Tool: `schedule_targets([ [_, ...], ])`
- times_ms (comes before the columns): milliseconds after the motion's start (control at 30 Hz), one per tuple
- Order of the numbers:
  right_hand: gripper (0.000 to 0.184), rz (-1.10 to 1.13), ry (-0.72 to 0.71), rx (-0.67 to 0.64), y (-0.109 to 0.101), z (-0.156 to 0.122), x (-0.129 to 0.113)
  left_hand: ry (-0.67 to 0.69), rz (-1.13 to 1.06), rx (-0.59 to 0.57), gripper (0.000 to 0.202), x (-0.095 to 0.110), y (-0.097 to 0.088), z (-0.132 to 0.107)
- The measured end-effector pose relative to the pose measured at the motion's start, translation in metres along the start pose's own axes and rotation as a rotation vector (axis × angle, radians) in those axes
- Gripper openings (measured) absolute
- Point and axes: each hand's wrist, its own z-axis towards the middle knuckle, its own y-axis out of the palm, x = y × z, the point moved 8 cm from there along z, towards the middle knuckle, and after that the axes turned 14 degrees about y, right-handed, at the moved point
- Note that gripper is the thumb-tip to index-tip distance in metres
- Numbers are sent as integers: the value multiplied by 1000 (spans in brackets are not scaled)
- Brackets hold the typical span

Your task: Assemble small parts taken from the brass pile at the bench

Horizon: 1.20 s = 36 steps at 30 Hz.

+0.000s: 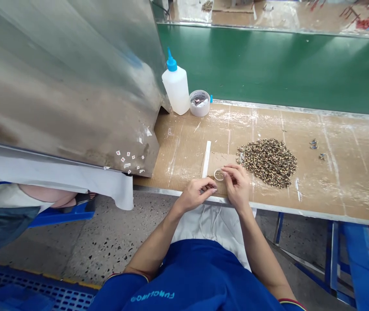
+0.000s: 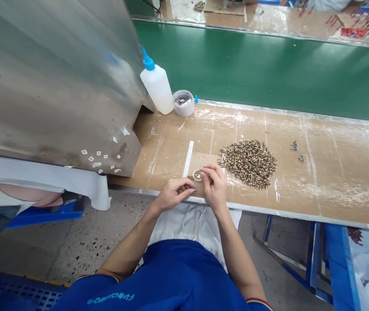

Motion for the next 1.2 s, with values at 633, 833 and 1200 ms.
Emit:
schedule_targets([
  [633, 27, -440, -86, 83, -36, 12, 25, -31, -49, 26, 15, -5, -1, -1],
  [833, 28, -483, -127, 63, -31, 10, 27, -40, -60, 33, 16, -4, -2, -1],
  [1200, 22, -427, -101, 39, -51, -23, 27, -26, -62, 28, 15, -3, -3, 0],
])
